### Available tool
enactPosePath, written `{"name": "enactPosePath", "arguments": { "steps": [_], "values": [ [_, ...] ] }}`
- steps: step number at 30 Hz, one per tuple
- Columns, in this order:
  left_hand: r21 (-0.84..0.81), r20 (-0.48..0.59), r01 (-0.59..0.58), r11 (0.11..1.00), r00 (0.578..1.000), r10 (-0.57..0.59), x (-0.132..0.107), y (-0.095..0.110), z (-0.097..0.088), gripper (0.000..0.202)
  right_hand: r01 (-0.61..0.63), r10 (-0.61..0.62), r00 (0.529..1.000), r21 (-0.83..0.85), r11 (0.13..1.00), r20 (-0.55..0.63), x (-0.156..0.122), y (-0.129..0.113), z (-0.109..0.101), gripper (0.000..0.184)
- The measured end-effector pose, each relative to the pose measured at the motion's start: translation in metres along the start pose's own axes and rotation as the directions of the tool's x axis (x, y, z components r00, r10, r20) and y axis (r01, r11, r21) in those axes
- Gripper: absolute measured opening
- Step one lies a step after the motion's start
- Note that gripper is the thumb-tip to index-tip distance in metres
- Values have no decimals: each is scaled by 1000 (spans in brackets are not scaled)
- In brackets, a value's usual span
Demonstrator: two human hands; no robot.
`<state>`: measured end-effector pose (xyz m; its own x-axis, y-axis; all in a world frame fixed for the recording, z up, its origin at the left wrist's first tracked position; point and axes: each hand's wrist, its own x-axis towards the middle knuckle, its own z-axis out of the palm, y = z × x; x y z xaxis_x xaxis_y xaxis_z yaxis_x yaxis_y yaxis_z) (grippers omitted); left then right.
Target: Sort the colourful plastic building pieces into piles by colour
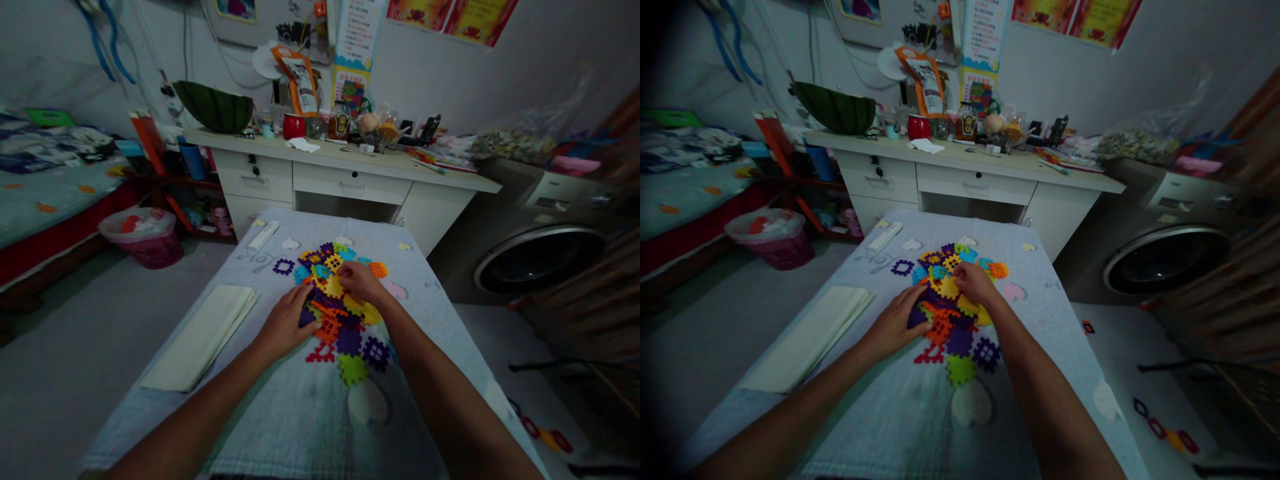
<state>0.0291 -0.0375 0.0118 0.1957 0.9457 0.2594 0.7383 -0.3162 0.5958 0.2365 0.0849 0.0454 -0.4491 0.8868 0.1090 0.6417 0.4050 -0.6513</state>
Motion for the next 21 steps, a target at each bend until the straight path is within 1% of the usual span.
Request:
{"name": "enactPosePath", "arguments": {
  "steps": [2, 4, 6, 8, 10, 11, 13, 15, 18, 21],
  "values": [
    [-30, -50, 0, 1000, 999, -1, 2, -5, 0, 67, 21, -17, 998, 69, 997, -60, -3, 2, -10, 15],
    [-50, -96, 9, 999, 995, -13, 4, -11, -1, 60, 25, -13, 993, 97, 995, -115, -7, 6, -21, 15],
    [-55, -133, 26, 998, 991, -33, 9, -15, -1, 54, 6, 5, 993, 90, 996, -122, -12, 13, -32, 18],
    [-45, -165, 58, 997, 984, -65, 17, -19, -3, 53, -20, 23, 997, 37, 999, -69, -18, 20, -41, 22],
    [-28, -206, 105, 994, 972, -109, 27, -22, -4, 51, -42, 41, 999, -63, 997, -23, -22, 27, -47, 24],
    [-21, -229, 130, 991, 964, -132, 32, -24, -4, 48, -57, 55, 998, -117, 991, -22, -23, 29, -48, 25],
    [-17, -276, 172, 985, 946, -170, 43, -25, -3, 43, -86, 76, 995, -201, 976, -61, -22, 31, -48, 26],
    [-28, -331, 192, 981, 924, -191, 51, -27, 0, 40, -98, 75, 992, -239, 966, -102, -14, 30, -45, 26],
    [-24, -418, 195, 981, 889, -187, 56, -30, 4, 37, -78, 47, 991, -257, 963, -126, 10, 23, -36, 25],
    [1, -457, 195, 981, 872, -173, 53, -33, 6, 36, -124, 83, 983, -261, 957, -161, 44, 19, -28, 40]
  ]
}}
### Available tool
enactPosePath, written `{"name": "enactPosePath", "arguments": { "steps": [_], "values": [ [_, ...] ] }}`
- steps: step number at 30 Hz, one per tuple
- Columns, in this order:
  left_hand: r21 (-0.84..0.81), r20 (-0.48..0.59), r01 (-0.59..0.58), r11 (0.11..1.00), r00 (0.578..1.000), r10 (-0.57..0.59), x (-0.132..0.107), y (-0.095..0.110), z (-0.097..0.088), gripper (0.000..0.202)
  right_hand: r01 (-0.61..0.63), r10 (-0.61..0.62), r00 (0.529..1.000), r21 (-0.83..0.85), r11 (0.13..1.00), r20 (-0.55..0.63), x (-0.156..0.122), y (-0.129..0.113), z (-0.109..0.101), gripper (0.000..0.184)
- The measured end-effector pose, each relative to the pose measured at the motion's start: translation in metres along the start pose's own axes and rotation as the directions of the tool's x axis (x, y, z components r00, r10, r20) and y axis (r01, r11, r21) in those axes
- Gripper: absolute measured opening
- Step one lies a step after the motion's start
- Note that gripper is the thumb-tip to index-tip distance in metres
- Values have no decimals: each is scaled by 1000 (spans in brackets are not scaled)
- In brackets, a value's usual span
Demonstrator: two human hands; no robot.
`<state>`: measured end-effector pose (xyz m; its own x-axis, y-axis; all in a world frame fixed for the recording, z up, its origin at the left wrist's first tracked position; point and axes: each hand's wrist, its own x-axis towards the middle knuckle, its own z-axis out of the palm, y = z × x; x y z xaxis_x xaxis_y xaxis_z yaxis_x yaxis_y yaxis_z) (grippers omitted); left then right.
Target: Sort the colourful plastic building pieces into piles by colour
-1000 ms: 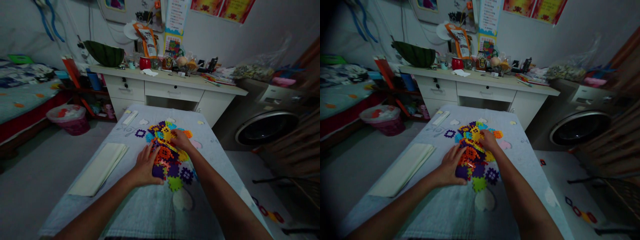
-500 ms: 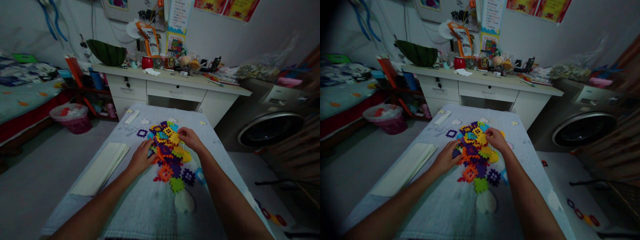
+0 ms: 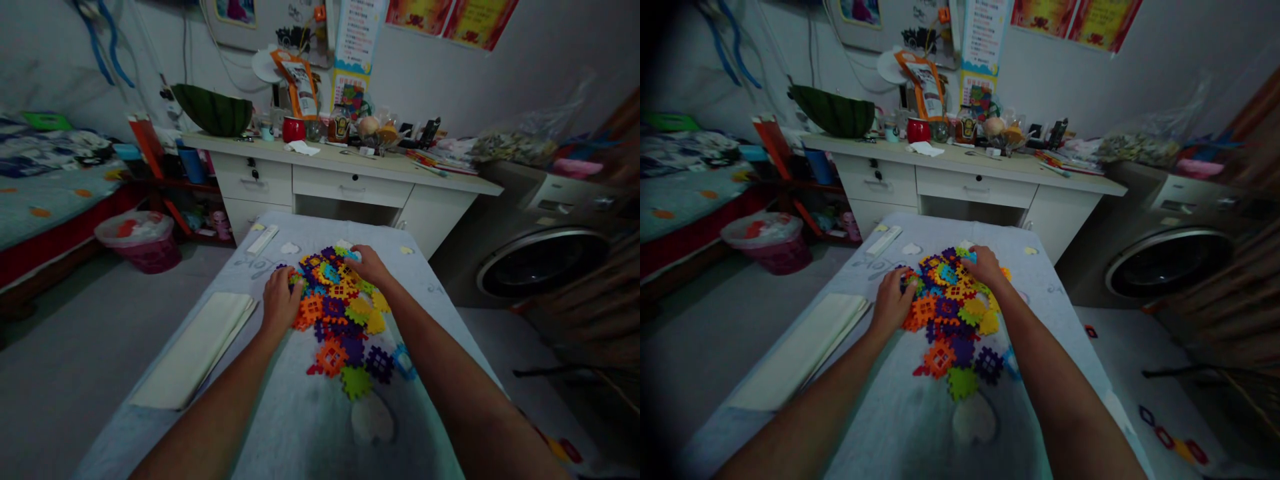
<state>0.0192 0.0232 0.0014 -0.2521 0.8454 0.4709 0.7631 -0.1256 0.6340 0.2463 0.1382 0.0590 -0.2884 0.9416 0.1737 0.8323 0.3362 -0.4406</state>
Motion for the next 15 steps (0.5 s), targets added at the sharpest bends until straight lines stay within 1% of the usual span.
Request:
{"name": "enactPosePath", "arguments": {
  "steps": [2, 4, 6, 8, 9, 11, 13, 15],
  "values": [
    [28, 3, -2, 1000, 1000, 2, -3, -2, -1, 39, -49, 49, 999, 3, 999, 5, 22, -3, 7, 51],
    [88, 25, 11, 996, 1000, -13, -7, -2, -1, 47, -115, 114, 993, 16, 993, 42, 41, -3, 16, 61],
    [163, 73, 25, 986, 997, -37, -9, -2, 1, 62, -181, 175, 978, 44, 983, 110, 55, -2, 24, 71],
    [215, 139, 20, 977, 989, -51, -11, -1, 4, 78, -214, 196, 961, 78, 974, 197, 62, -2, 33, 78],
    [224, 169, 9, 975, 984, -48, -11, -1, 5, 84, -206, 178, 955, 95, 974, 237, 63, -3, 36, 80],
    [210, 212, -20, 978, 977, -25, -10, -2, 7, 89, -148, 108, 951, 121, 982, 291, 62, -8, 41, 78],
    [167, 237, -52, 985, 972, 12, -7, -4, 8, 89, -69, 25, 948, 130, 989, 317, 58, -15, 43, 72],
    [117, 256, -86, 989, 965, 54, -4, -5, 7, 92, 7, -53, 942, 139, 990, 330, 54, -22, 41, 61]
  ]
}}
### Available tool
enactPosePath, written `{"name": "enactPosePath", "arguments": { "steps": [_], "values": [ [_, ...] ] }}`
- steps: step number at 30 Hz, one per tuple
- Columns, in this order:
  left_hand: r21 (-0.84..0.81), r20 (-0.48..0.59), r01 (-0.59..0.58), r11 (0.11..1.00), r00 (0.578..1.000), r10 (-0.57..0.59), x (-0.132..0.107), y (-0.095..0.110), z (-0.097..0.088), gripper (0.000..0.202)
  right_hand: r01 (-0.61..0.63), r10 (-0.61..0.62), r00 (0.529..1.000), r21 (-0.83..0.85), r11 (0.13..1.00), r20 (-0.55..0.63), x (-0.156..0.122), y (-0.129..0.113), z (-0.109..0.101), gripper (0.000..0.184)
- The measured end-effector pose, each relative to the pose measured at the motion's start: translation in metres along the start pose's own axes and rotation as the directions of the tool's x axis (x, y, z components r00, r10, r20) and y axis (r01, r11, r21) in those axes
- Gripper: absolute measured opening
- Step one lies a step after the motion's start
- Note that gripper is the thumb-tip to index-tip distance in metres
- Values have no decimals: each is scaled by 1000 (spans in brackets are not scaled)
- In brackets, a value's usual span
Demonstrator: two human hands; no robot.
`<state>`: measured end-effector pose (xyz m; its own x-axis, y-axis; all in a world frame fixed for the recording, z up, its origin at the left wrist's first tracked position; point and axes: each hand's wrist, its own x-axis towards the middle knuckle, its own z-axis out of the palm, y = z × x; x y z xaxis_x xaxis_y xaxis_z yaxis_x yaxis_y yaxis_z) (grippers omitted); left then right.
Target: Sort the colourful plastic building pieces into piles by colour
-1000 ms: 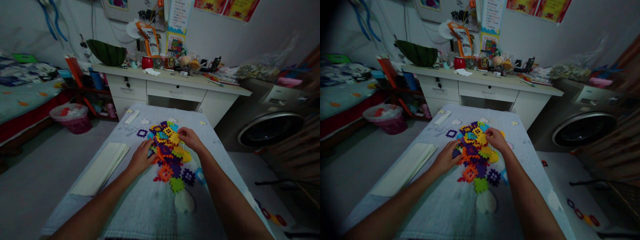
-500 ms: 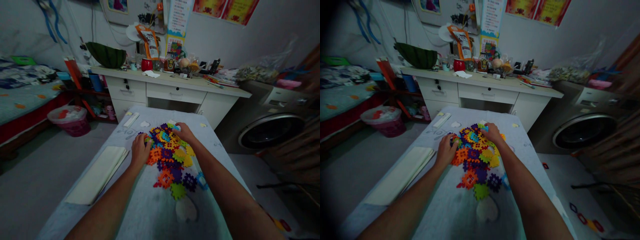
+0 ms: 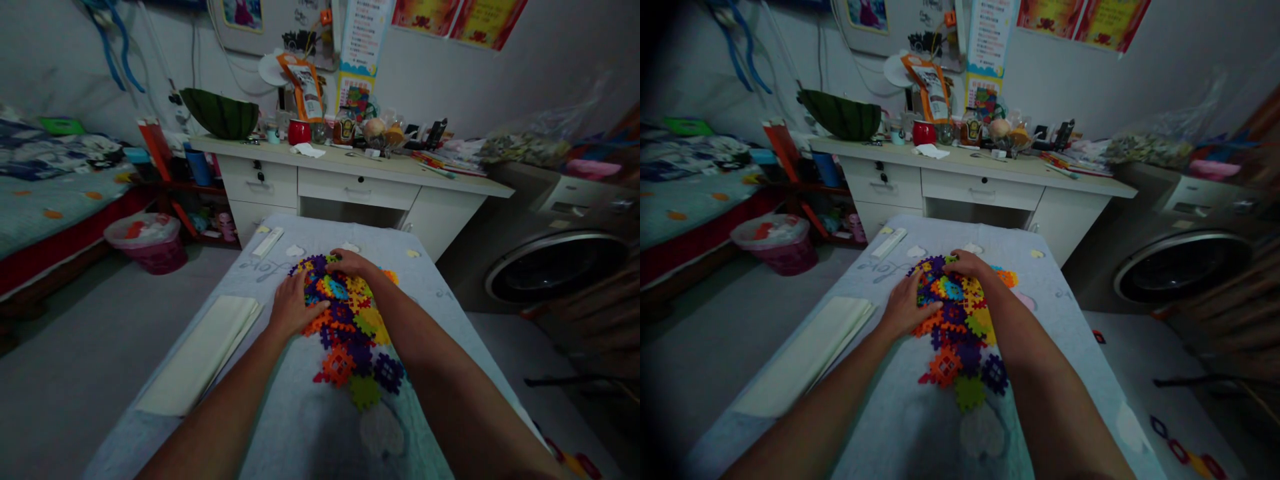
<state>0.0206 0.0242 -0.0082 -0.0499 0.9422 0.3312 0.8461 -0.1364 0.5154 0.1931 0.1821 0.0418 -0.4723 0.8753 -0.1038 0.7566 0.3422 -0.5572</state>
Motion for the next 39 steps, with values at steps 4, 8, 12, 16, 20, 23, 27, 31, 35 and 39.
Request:
{"name": "enactPosePath", "arguments": {
  "steps": [4, 8, 12, 16, 20, 23, 27, 31, 35, 39],
  "values": [
    [-96, 11, -47, 994, 999, 49, 3, -3, -2, 102, 134, -134, 991, 40, 990, -15, -13, -11, -5, 44],
    [-248, -16, -49, 968, 999, 47, 3, -7, 0, 112, 240, -240, 971, 125, 963, -19, -31, -23, -10, 42],
    [-344, -35, -52, 938, 998, 42, 3, -14, 0, 114, 375, -379, 925, 158, 913, -3, -61, -42, -7, 39],
    [-391, 4, -43, 919, 999, 49, 2, -17, -6, 116, 435, -446, 895, 188, 880, 14, -99, -52, -4, 30],
    [-404, 4, -56, 913, 998, 63, -1, -12, -11, 98, 350, -320, 933, 212, 912, -163, -126, -28, -12, 23],
    [-385, -14, -58, 921, 998, 57, -1, -9, -10, 65, 158, -100, 920, 127, 979, -379, -132, 12, -25, 24],
    [-331, -31, -105, 938, 994, 100, 0, -9, -7, 50, -281, 266, 840, 40, 959, -474, -129, 63, -28, 45],
    [-269, -27, -132, 954, 991, 130, 1, -8, -7, 49, -360, 335, 854, 14, 933, -397, -124, 77, -10, 49],
    [-250, 3, -170, 953, 984, 177, -2, 0, -10, 56, -94, 120, 956, 108, 990, -268, -119, 53, 4, 48],
    [-262, 30, -231, 937, 969, 247, -5, 6, -9, 65, 70, -31, 988, 271, 960, -148, -116, 18, 6, 38]
  ]
}}
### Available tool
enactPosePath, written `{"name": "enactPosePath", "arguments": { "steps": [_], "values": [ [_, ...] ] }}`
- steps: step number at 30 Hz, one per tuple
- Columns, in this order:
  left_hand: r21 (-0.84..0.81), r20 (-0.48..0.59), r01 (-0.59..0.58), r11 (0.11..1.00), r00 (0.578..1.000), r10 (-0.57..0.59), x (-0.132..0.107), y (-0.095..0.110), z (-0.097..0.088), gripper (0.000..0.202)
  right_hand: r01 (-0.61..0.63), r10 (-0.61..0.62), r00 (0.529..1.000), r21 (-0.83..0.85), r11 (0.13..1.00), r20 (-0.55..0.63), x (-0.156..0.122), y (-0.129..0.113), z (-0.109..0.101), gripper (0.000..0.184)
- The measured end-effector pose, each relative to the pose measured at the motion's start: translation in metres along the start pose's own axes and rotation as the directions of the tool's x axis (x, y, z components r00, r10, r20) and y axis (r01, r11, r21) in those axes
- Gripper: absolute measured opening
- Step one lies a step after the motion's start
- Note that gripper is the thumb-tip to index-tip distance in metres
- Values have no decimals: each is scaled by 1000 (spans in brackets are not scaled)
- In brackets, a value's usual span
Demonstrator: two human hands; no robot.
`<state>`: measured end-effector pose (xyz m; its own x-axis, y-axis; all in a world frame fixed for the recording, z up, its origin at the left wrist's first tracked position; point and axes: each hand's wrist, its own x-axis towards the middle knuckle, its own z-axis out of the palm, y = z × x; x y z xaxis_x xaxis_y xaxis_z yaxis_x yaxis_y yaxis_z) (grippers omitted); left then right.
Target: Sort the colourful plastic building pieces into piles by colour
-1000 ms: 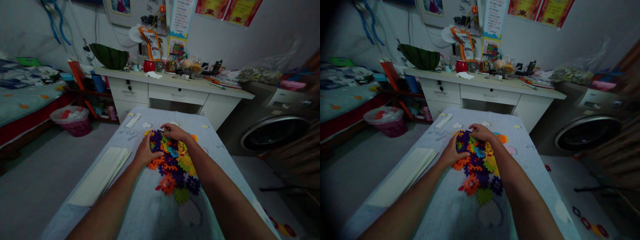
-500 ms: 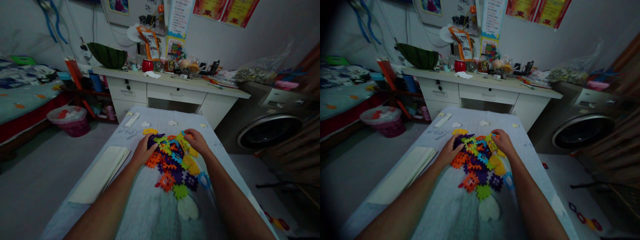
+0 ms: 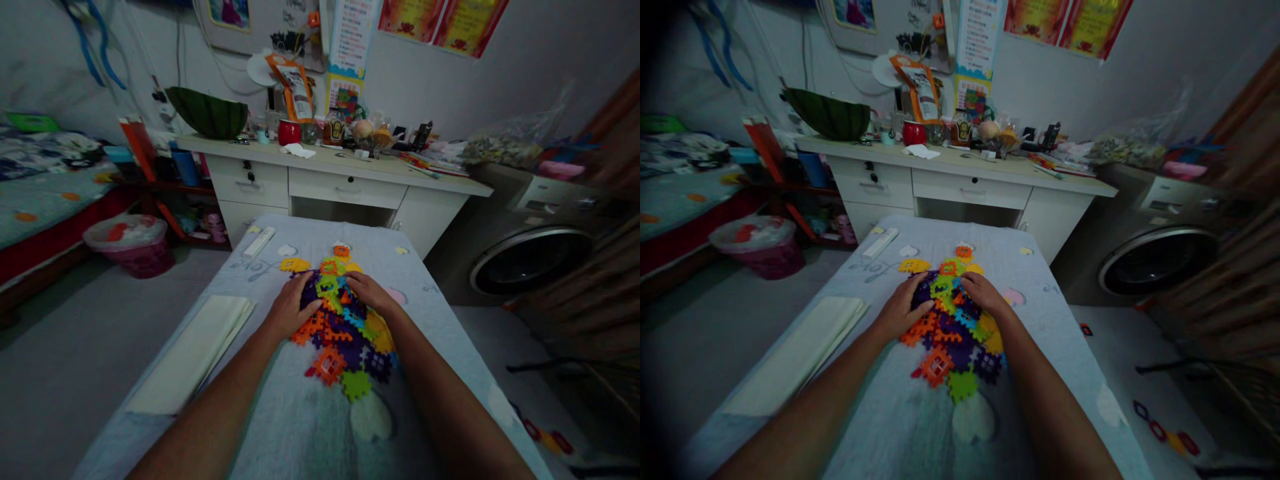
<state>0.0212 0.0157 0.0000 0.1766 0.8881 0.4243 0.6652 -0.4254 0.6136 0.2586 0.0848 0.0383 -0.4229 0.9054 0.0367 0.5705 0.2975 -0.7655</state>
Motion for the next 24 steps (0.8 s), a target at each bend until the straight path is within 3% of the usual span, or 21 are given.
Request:
{"name": "enactPosePath", "arguments": {
  "steps": [5, 9, 12, 16, 21, 24],
  "values": [
    [-57, 8, 5, 998, 1000, -5, 1, 2, -1, 67, 26, -24, 1000, 192, 981, -11, -2, -28, 11, 34],
    [-75, -59, 67, 995, 996, -71, 2, 3, -3, 61, 173, -210, 974, 314, 933, 87, -14, -41, 10, 39],
    [-81, -135, 184, 979, 972, -194, 3, 3, -5, 51, 212, -214, 977, 165, 963, -3, -32, -41, -4, 45],
    [-86, -201, 324, 942, 921, -335, 1, 4, -9, 48, 114, -125, 989, -123, 986, -84, -70, -21, -27, 63],
    [-140, -276, 336, 932, 890, -362, 0, 4, -12, 47, 38, -9, 996, -335, 942, 88, -119, 9, -25, 113],
    [-190, -265, 312, 931, 897, -355, -1, 2, -10, 47, 7, 72, 980, -397, 918, 184, -129, 11, -12, 129]
  ]
}}
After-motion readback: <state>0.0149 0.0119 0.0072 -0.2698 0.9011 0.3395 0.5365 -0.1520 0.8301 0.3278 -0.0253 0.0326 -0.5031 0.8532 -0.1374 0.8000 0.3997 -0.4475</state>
